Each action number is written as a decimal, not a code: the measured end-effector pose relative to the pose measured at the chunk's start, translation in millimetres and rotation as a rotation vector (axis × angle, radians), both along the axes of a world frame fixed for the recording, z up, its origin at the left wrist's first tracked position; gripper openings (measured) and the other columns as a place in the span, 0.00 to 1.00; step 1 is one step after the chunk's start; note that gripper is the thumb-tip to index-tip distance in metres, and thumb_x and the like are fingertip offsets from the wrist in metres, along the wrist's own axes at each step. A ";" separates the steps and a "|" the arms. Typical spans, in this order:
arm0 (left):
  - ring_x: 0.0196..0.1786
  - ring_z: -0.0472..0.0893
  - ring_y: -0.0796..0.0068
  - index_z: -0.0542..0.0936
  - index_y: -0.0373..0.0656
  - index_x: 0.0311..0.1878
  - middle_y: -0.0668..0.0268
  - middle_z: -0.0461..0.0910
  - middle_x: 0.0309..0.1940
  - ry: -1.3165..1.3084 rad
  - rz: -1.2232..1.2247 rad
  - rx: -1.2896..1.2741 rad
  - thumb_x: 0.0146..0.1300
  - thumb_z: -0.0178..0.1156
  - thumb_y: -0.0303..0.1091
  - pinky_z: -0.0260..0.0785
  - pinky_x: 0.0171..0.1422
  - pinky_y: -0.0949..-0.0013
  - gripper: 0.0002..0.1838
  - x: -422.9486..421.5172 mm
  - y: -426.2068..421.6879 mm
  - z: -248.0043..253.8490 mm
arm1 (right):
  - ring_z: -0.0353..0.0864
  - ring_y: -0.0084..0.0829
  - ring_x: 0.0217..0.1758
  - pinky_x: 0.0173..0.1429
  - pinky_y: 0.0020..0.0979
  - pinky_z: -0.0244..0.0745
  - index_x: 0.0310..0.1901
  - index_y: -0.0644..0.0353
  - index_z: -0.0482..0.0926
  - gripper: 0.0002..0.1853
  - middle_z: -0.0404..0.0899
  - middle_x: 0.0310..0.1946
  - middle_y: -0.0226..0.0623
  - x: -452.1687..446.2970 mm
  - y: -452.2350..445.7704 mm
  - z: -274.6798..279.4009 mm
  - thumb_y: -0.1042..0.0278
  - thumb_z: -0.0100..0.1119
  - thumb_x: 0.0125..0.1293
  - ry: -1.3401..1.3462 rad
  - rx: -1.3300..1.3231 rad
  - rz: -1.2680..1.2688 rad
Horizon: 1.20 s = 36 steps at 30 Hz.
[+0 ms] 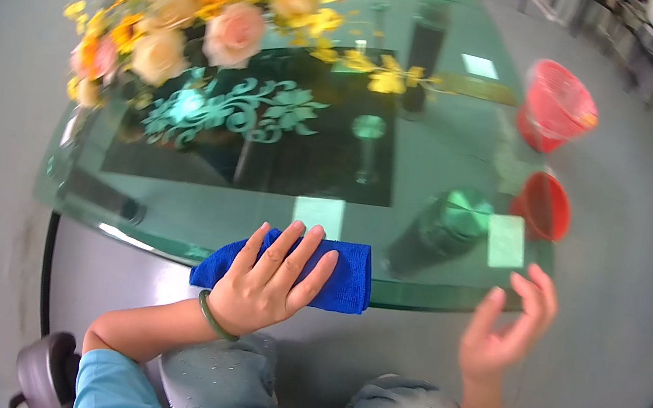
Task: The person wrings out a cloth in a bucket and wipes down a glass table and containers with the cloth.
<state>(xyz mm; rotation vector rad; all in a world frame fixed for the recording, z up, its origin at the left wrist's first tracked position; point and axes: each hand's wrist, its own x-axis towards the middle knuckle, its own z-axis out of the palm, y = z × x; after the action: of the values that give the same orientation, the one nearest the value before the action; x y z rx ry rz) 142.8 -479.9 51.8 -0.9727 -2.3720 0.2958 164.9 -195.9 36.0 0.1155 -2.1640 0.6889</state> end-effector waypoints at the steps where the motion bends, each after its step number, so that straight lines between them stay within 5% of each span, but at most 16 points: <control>1: 0.55 0.78 0.62 0.71 0.47 0.59 0.59 0.78 0.53 0.007 -0.002 0.011 0.62 0.56 0.37 0.71 0.54 0.55 0.21 1.8 -13.0 0.7 | 0.68 0.41 0.59 0.63 0.38 0.61 0.50 0.66 0.71 0.14 0.68 0.56 0.47 0.1 -0.6 -0.6 0.81 0.52 0.62 -0.014 -0.013 -0.006; 6: 0.57 0.77 0.61 0.75 0.45 0.57 0.57 0.76 0.55 -0.088 0.111 0.004 0.54 0.60 0.38 0.67 0.60 0.56 0.24 6.0 -88.9 13.2 | 0.67 0.40 0.60 0.64 0.38 0.60 0.51 0.65 0.70 0.14 0.67 0.57 0.47 -5.1 -3.6 -6.1 0.81 0.49 0.63 -0.037 -0.073 0.040; 11: 0.67 0.67 0.58 0.69 0.47 0.65 0.59 0.67 0.65 -0.433 0.361 0.225 0.49 0.63 0.41 0.56 0.70 0.50 0.36 12.2 -172.6 37.6 | 0.66 0.39 0.61 0.64 0.38 0.61 0.51 0.66 0.70 0.14 0.66 0.57 0.47 -7.4 -4.9 -10.0 0.82 0.49 0.62 -0.078 -0.042 0.020; 16: 0.74 0.52 0.59 0.61 0.47 0.70 0.59 0.56 0.72 -0.458 0.775 0.271 0.62 0.53 0.42 0.41 0.76 0.51 0.32 -3.5 -296.4 27.8 | 0.66 0.40 0.59 0.63 0.39 0.60 0.50 0.66 0.71 0.14 0.67 0.57 0.48 -13.1 -10.5 -11.0 0.81 0.44 0.63 -0.079 0.088 -0.006; 21: 0.76 0.45 0.61 0.50 0.45 0.73 0.61 0.48 0.74 -0.590 0.974 0.350 0.71 0.34 0.53 0.34 0.77 0.54 0.33 -42.9 -291.8 30.9 | 0.68 0.42 0.56 0.60 0.39 0.60 0.47 0.66 0.74 0.15 0.70 0.54 0.46 -16.8 -15.9 -9.1 0.81 0.39 0.61 -0.094 0.203 -0.036; 25: 0.76 0.45 0.59 0.50 0.38 0.72 0.56 0.48 0.73 -0.542 0.797 0.253 0.70 0.37 0.54 0.33 0.77 0.56 0.36 -85.2 -246.7 28.7 | 0.69 0.42 0.53 0.57 0.38 0.61 0.43 0.65 0.76 0.17 0.73 0.51 0.45 -18.0 -18.3 -6.1 0.84 0.39 0.54 -0.079 0.205 -0.046; 28: 0.69 0.57 0.51 0.60 0.33 0.67 0.49 0.58 0.66 -0.459 0.538 0.270 0.68 0.44 0.51 0.44 0.74 0.55 0.34 -111.4 -194.7 28.2 | 0.69 0.41 0.52 0.56 0.37 0.61 0.41 0.65 0.76 0.18 0.74 0.49 0.44 -18.6 -19.3 -5.0 0.84 0.40 0.50 -0.097 0.188 -0.031; 33: 0.67 0.60 0.49 0.65 0.27 0.60 0.48 0.59 0.64 -0.474 0.271 0.206 0.66 0.48 0.47 0.50 0.72 0.56 0.30 -139.9 -108.3 27.3 | 0.70 0.42 0.53 0.58 0.38 0.60 0.41 0.64 0.76 0.17 0.73 0.49 0.44 -17.0 -21.4 8.6 0.84 0.42 0.51 -0.172 0.236 -0.035; 36: 0.65 0.62 0.51 0.67 0.28 0.59 0.48 0.62 0.62 -0.482 0.007 0.316 0.63 0.53 0.46 0.52 0.71 0.56 0.31 -143.5 -52.6 25.5 | 0.69 0.45 0.56 0.64 0.41 0.60 0.50 0.65 0.73 0.17 0.70 0.55 0.46 -22.3 -37.8 35.5 0.79 0.53 0.56 -0.314 0.028 0.214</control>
<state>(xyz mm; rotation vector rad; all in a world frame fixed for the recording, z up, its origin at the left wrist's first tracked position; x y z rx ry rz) -0.7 -532.5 77.4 -0.9605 -2.7336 -0.3441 142.6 -233.6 71.4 0.2730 -2.4862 0.8439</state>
